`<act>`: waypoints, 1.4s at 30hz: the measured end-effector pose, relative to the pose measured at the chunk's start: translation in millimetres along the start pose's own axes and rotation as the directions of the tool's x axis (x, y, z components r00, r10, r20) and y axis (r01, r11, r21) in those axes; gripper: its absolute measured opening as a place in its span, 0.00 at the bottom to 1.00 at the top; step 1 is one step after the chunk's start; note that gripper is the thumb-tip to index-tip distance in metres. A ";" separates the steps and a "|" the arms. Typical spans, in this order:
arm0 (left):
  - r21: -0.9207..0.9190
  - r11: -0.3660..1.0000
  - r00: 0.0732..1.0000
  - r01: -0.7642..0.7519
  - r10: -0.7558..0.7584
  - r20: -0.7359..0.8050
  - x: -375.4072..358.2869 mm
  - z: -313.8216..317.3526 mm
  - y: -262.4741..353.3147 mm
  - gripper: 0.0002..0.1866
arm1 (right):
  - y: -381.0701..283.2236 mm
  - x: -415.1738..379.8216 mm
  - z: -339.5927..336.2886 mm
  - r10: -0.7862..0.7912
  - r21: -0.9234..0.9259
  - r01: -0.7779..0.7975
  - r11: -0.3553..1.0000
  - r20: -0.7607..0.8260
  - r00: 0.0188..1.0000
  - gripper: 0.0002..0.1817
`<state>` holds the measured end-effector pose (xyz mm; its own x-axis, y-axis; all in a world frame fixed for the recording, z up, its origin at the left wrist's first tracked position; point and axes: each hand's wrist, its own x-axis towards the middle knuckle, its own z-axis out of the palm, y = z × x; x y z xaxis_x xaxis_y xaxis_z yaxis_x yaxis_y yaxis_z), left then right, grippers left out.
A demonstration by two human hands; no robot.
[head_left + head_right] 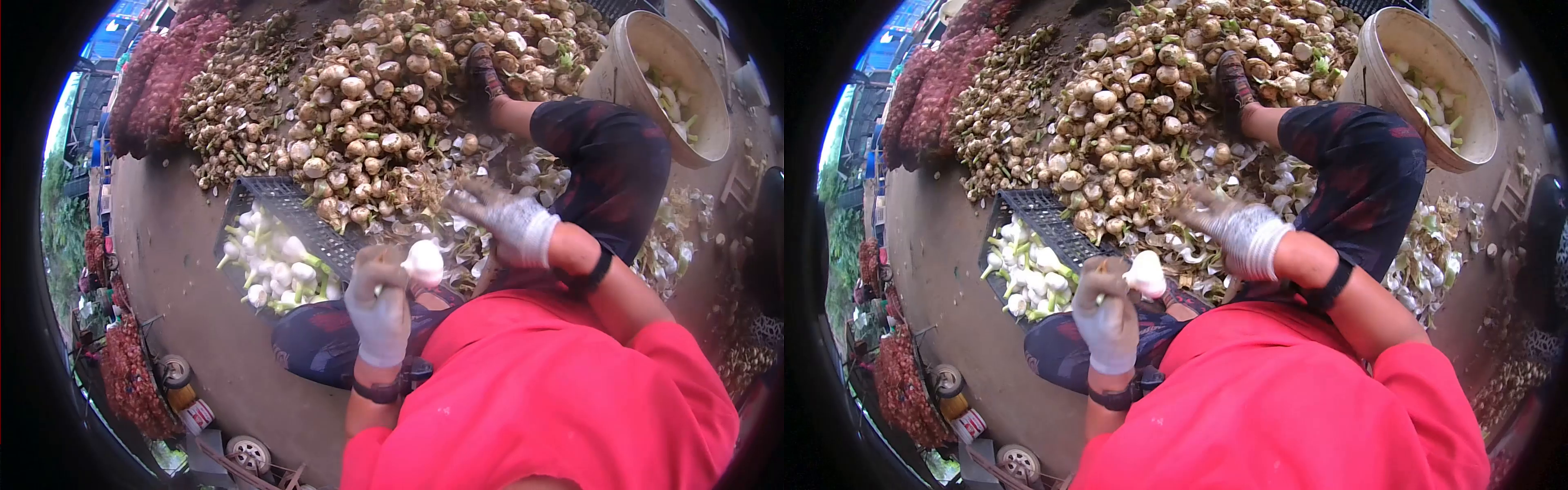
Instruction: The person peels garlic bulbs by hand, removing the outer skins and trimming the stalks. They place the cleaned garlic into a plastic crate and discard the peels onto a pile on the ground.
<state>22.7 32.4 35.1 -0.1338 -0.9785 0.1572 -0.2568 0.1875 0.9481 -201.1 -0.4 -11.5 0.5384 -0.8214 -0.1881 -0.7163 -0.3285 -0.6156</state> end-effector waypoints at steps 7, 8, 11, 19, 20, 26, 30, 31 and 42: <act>-0.653 0.621 0.896 0.434 -0.224 0.382 56.7 71.2 -9.4 0.23 | -1.2 -50.0 -108.2 -0.115 -0.126 0.050 0.991 -0.584 0.803 0.22; -0.496 0.769 0.893 0.403 -0.213 0.396 68.0 73.3 -30.0 0.27 | 14.0 -63.2 -127.1 -0.036 -0.180 -0.113 0.977 -0.667 0.744 0.24; 0.297 0.952 0.968 -0.071 -0.006 0.250 113.0 105.4 -103.3 0.26 | 66.6 -111.4 -162.6 0.227 -0.274 -0.653 0.706 -0.786 0.575 0.30; 0.760 0.564 0.577 -0.323 -0.519 0.631 185.9 199.1 -236.7 0.33 | 51.7 -30.2 -92.6 0.632 0.731 -0.210 0.650 -0.365 0.684 0.22; 0.764 0.528 0.555 -0.372 -0.533 0.638 186.0 202.6 -249.5 0.32 | 57.8 -18.3 -77.4 0.493 0.528 -0.249 0.811 -0.389 0.778 0.21; 0.440 0.851 0.797 0.286 -0.466 0.384 163.8 168.8 -263.2 0.25 | 64.7 15.9 -44.3 0.706 0.957 -0.244 0.157 0.064 0.705 0.15; -0.018 0.906 0.868 0.422 -0.398 0.298 131.4 99.4 -155.9 0.25 | 66.5 43.8 -17.1 0.717 0.945 -0.324 0.045 0.195 0.669 0.15; -0.049 0.904 0.869 0.425 -0.392 0.302 118.4 86.5 -136.7 0.25 | 74.6 47.3 8.2 0.624 0.892 -0.275 0.359 -0.010 0.781 0.15; 0.371 0.910 0.982 -0.186 0.178 0.057 32.3 22.9 -25.2 0.27 | -40.9 28.7 -17.1 0.450 0.869 -0.383 0.314 0.219 0.866 0.12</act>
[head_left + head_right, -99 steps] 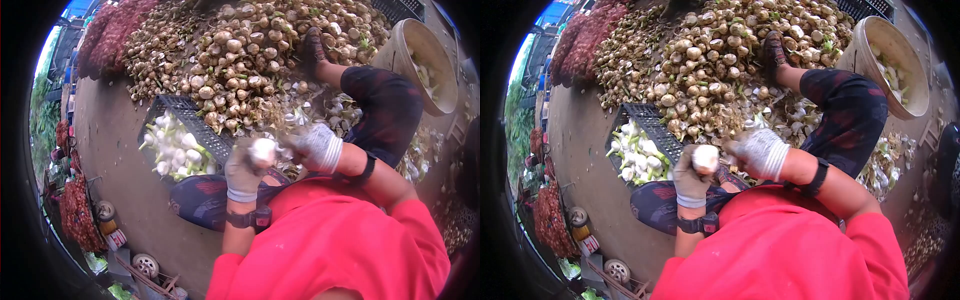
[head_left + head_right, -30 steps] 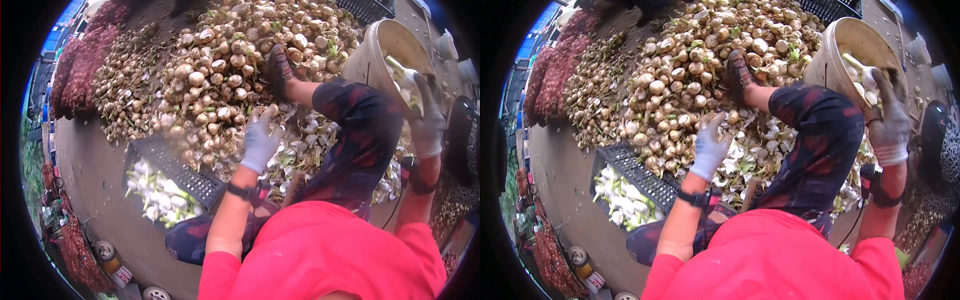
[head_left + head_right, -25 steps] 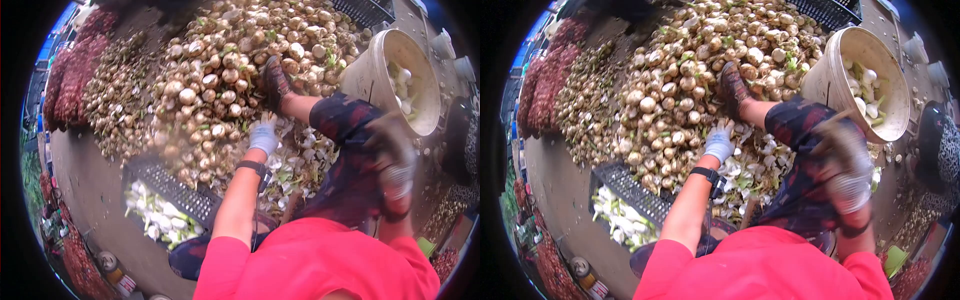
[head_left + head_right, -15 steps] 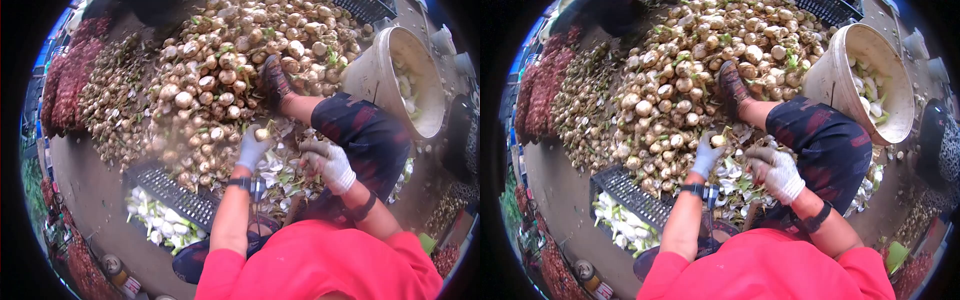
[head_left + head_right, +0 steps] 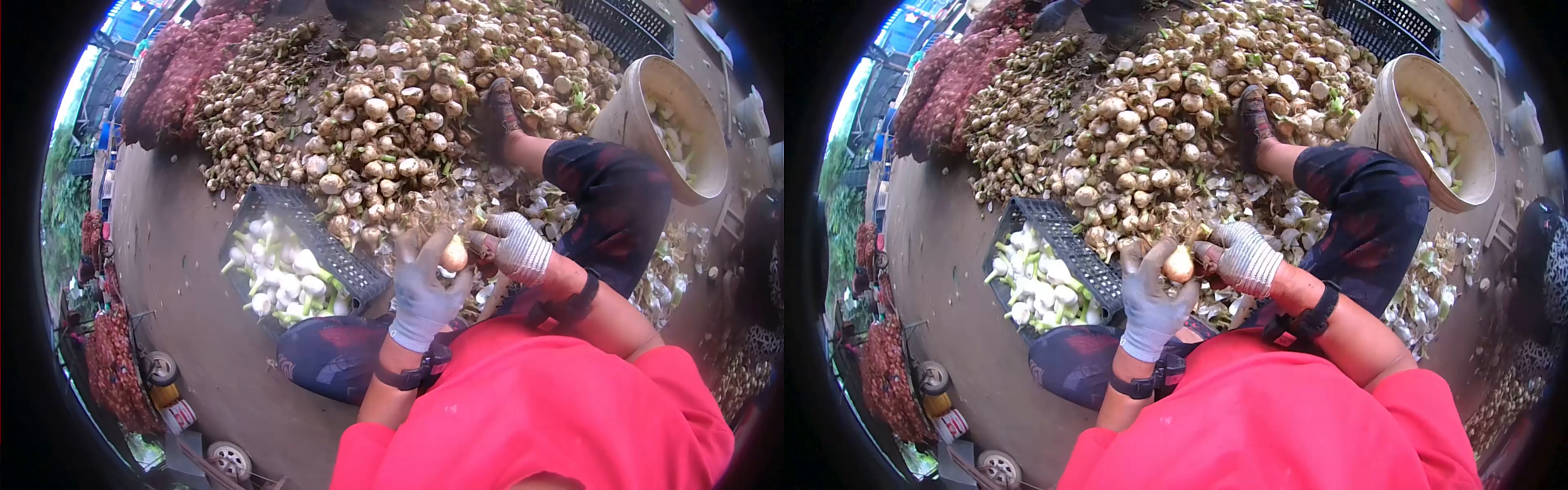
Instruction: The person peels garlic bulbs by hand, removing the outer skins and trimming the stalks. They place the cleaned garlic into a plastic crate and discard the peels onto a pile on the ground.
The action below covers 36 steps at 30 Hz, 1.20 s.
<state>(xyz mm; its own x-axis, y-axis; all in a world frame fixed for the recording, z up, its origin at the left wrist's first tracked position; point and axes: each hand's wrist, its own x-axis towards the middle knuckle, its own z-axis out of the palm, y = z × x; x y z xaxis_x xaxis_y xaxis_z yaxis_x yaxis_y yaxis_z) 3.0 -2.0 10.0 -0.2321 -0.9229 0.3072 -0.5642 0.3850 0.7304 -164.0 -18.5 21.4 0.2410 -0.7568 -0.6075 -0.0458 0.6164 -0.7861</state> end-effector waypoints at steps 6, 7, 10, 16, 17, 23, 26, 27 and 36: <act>0.014 0.997 0.997 -0.076 0.076 0.029 -10.2 -29.5 15.9 0.28 | 11.4 -25.6 9.0 -0.091 0.145 0.090 0.985 0.002 0.996 0.07; -0.548 0.769 0.944 0.328 -0.246 0.220 -11.3 -33.7 14.7 0.28 | 14.5 -29.1 3.3 -0.157 0.274 0.111 0.955 0.153 0.976 0.07; -0.778 -0.251 0.721 0.576 -0.292 0.628 -24.7 -19.8 4.7 0.29 | 10.1 -38.7 2.7 -0.340 0.210 0.290 0.934 0.269 0.901 0.10; -0.928 0.121 0.871 0.352 -0.407 0.277 -31.8 2.8 17.3 0.28 | 6.1 -50.7 2.6 -0.162 0.243 0.078 0.967 0.348 0.923 0.13; -0.948 0.001 0.893 0.319 -0.336 0.300 -31.9 0.4 11.8 0.26 | 12.0 -48.8 -0.6 -0.045 0.431 -0.149 0.890 0.408 0.912 0.13; -0.391 0.907 0.987 0.155 -0.131 0.089 -29.2 -1.8 19.5 0.34 | 17.4 -35.4 18.7 -0.306 -0.065 0.337 0.939 0.284 0.909 0.08; -0.902 -0.054 0.738 0.428 -0.555 0.384 -10.0 -3.0 32.3 0.32 | 10.9 -31.7 7.2 -0.054 0.255 -0.067 0.965 0.440 0.897 0.05; -0.924 -0.128 0.726 0.360 -0.584 0.363 -8.1 2.0 28.8 0.32 | 11.7 -34.3 -11.3 -0.150 0.541 -0.103 0.835 0.404 0.903 0.08; -0.522 0.710 0.876 0.473 -0.443 0.192 -11.8 12.3 7.3 0.37 | 5.1 -25.9 -49.9 -0.269 -0.773 0.182 0.608 0.016 0.963 0.21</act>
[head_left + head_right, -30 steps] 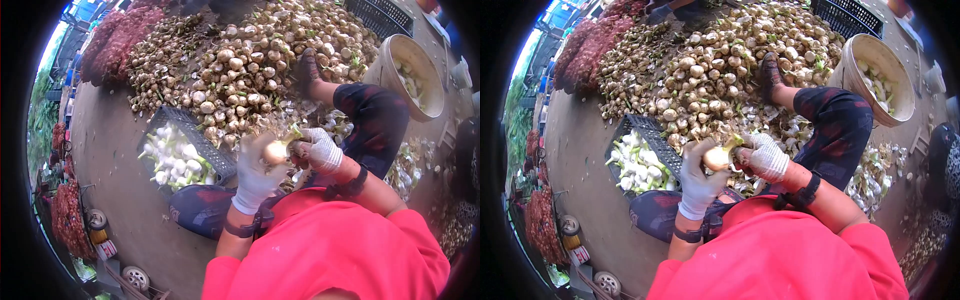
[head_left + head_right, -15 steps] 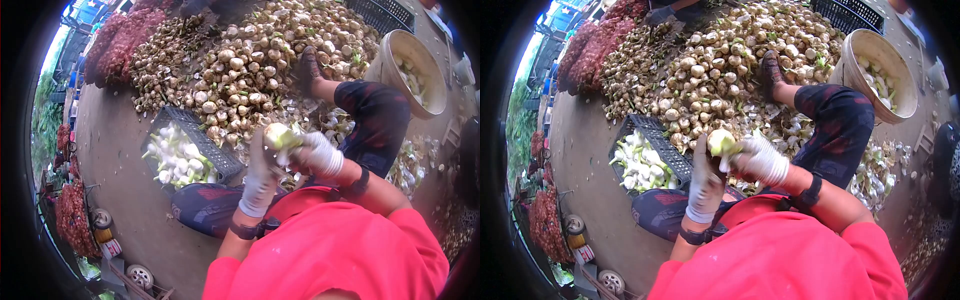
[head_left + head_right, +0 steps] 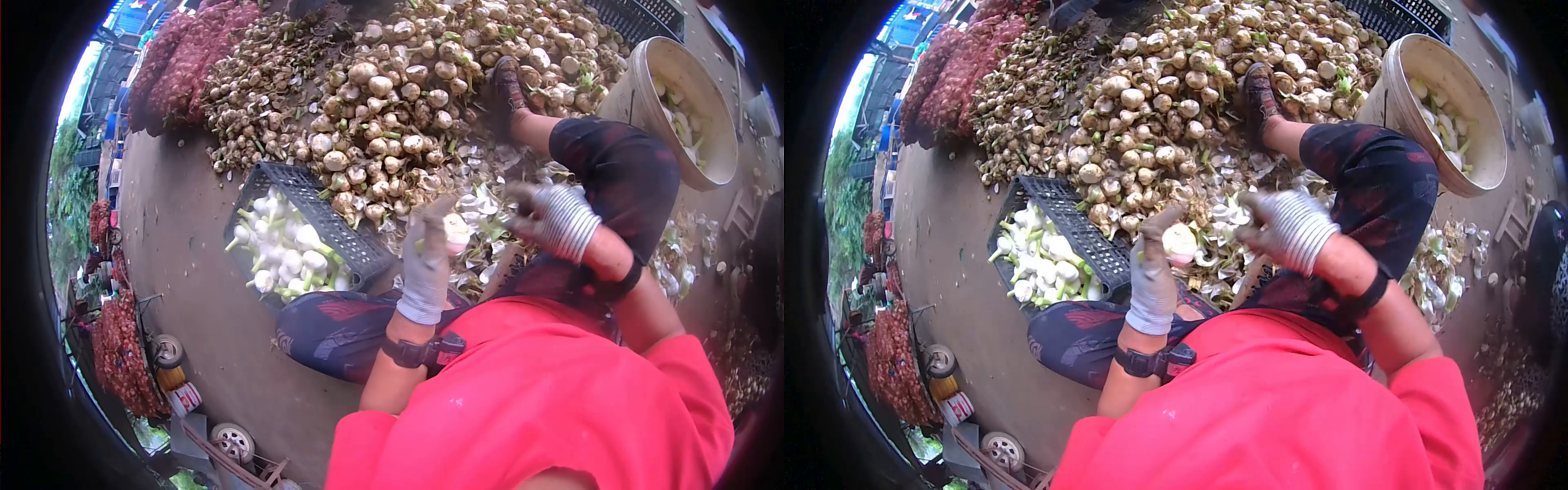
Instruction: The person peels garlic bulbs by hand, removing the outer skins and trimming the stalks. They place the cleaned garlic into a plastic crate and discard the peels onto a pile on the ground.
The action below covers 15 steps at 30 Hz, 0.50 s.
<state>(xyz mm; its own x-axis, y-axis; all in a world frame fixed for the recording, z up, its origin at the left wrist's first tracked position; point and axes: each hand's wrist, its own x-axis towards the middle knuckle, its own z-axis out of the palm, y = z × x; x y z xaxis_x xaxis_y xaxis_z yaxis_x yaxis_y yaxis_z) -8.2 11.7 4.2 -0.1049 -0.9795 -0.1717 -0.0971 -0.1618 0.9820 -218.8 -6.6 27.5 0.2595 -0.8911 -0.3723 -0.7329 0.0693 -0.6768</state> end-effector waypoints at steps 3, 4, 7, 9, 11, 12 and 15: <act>0.301 0.920 0.966 -0.251 0.256 0.021 5.1 5.9 -20.2 0.33 | -25.4 7.1 33.6 -0.056 0.176 0.037 0.984 0.104 0.993 0.15; 0.443 0.832 0.938 -0.334 0.340 0.070 8.6 4.8 -22.4 0.30 | -23.6 15.3 48.8 -0.118 0.009 0.117 0.993 0.021 0.993 0.13; 0.606 0.730 0.926 -0.317 0.378 0.029 13.2 2.5 -27.2 0.26 | -21.7 22.5 62.3 -0.310 -0.036 0.308 0.951 -0.113 0.944 0.11; 0.640 0.725 0.943 -0.255 0.333 -0.001 12.6 3.1 -28.1 0.24 | -21.8 26.3 68.7 -0.268 -0.031 0.266 0.964 -0.108 0.957 0.11; 0.616 0.741 0.936 -0.268 0.352 -0.016 16.1 3.7 -43.2 0.24 | -18.4 31.8 70.2 -0.132 -0.052 0.130 0.990 -0.047 0.990 0.11; 0.588 0.758 0.929 -0.282 0.369 -0.031 18.9 5.2 -42.5 0.23 | -17.6 34.4 66.2 -0.129 -0.055 0.127 0.990 -0.045 0.991 0.11; -0.073 0.992 0.994 0.108 -0.107 0.014 11.0 -7.7 -34.0 0.29 | -9.3 46.5 53.8 0.044 0.129 -0.058 0.990 0.108 0.993 0.12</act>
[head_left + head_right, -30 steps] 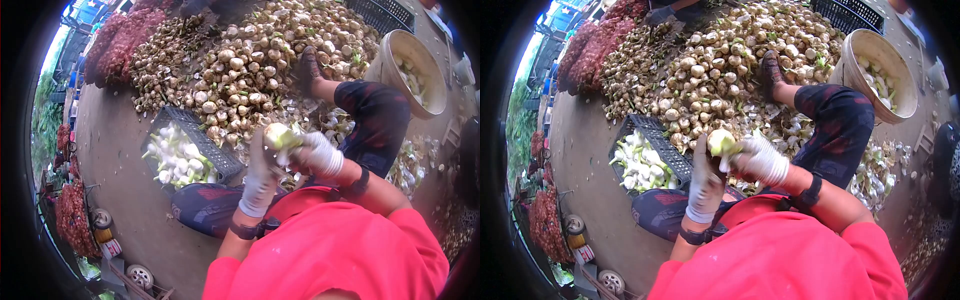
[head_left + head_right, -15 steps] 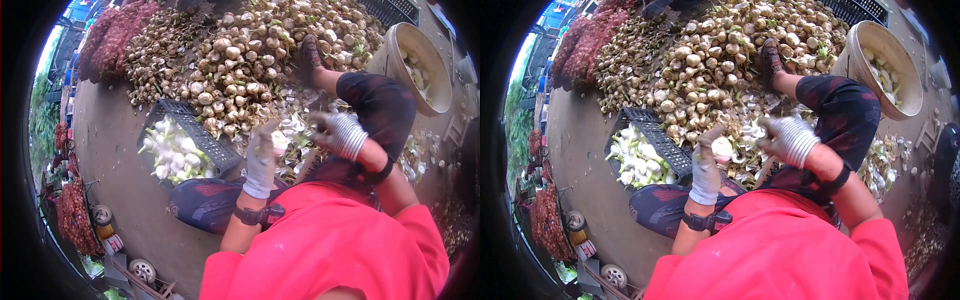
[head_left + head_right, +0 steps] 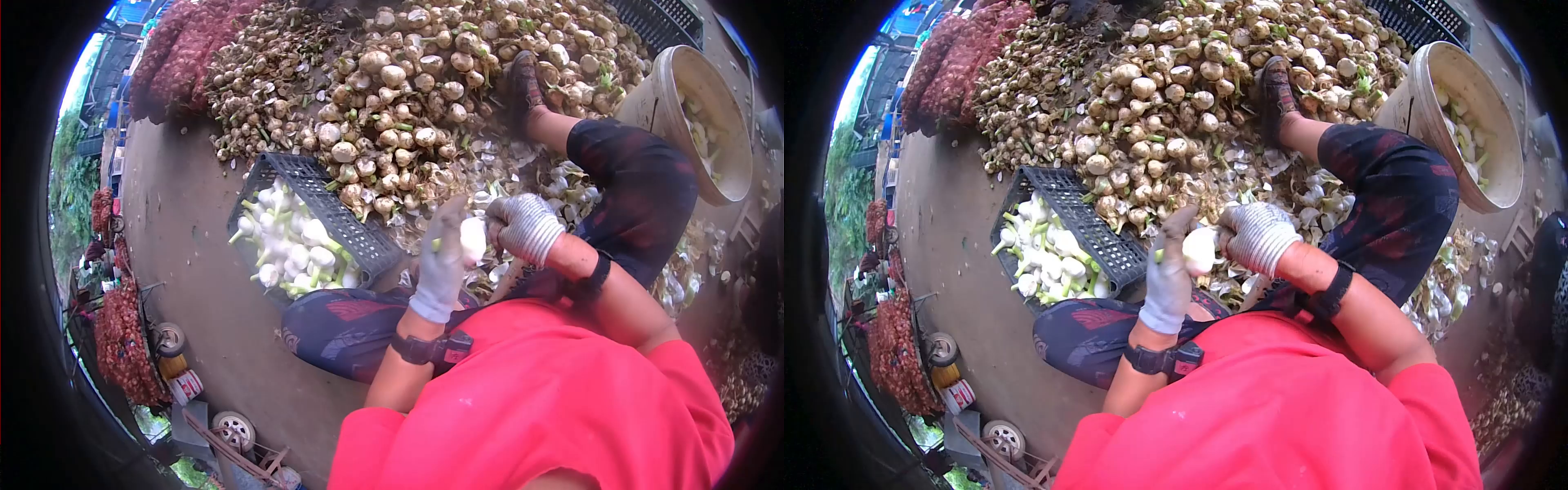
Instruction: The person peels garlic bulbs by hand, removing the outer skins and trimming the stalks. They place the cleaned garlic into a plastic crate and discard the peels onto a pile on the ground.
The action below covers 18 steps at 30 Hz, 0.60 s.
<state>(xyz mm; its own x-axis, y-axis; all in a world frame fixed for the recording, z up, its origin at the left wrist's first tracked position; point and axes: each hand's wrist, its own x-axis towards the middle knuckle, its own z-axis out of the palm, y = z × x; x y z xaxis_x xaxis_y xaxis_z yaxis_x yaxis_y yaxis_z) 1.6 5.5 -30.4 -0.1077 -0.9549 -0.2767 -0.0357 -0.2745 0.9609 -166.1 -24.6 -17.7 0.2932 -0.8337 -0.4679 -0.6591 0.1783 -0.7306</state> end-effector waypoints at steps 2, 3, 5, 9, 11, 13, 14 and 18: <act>-0.467 0.884 0.999 0.009 0.012 0.043 -2.3 -7.6 12.8 0.33 | 17.4 4.0 5.0 -0.062 -0.056 0.071 0.996 0.138 0.989 0.12; -0.758 0.647 0.997 0.078 -0.029 0.077 -3.6 -12.6 19.3 0.34 | 15.8 -3.7 -0.7 -0.072 0.043 0.061 0.997 0.329 0.942 0.12; -0.921 0.372 0.993 0.111 -0.010 0.116 4.0 -34.2 12.6 0.35 | 13.4 -36.5 -20.3 -0.310 0.395 0.121 0.911 0.459 0.833 0.14; -0.983 0.181 0.998 0.043 -0.055 0.034 19.4 -55.8 4.5 0.32 | 23.1 -50.7 -62.4 -0.509 0.589 0.241 0.772 0.345 0.788 0.09; -0.971 0.240 0.992 -0.004 -0.125 -0.035 28.1 -59.0 -1.0 0.30 | 9.9 -36.8 -71.1 -0.172 0.094 0.151 0.984 0.287 0.943 0.10; -0.939 0.334 0.980 -0.081 -0.144 -0.136 32.0 -67.8 -11.9 0.24 | 43.5 6.2 -33.7 -0.209 -0.737 0.085 0.670 -0.077 0.975 0.13; -0.854 0.508 0.978 -0.107 -0.100 -0.182 28.8 -74.1 -14.6 0.21 | 43.1 32.1 -33.7 -0.160 -0.606 0.168 0.778 0.068 0.985 0.14; -0.495 0.869 0.974 -0.010 -0.102 -0.200 10.5 -84.8 -15.4 0.16 | 11.2 139.8 34.0 -0.241 -0.387 0.259 0.885 0.096 0.966 0.29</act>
<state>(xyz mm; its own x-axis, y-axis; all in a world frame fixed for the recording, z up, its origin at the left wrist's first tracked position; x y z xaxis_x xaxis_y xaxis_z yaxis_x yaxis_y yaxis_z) 85.3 -10.0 -47.7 0.0973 -0.9250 -0.3672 0.4617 -0.2849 0.8401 -109.0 -121.4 -108.2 0.5083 -0.7982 -0.3232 -0.7751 -0.2604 -0.5757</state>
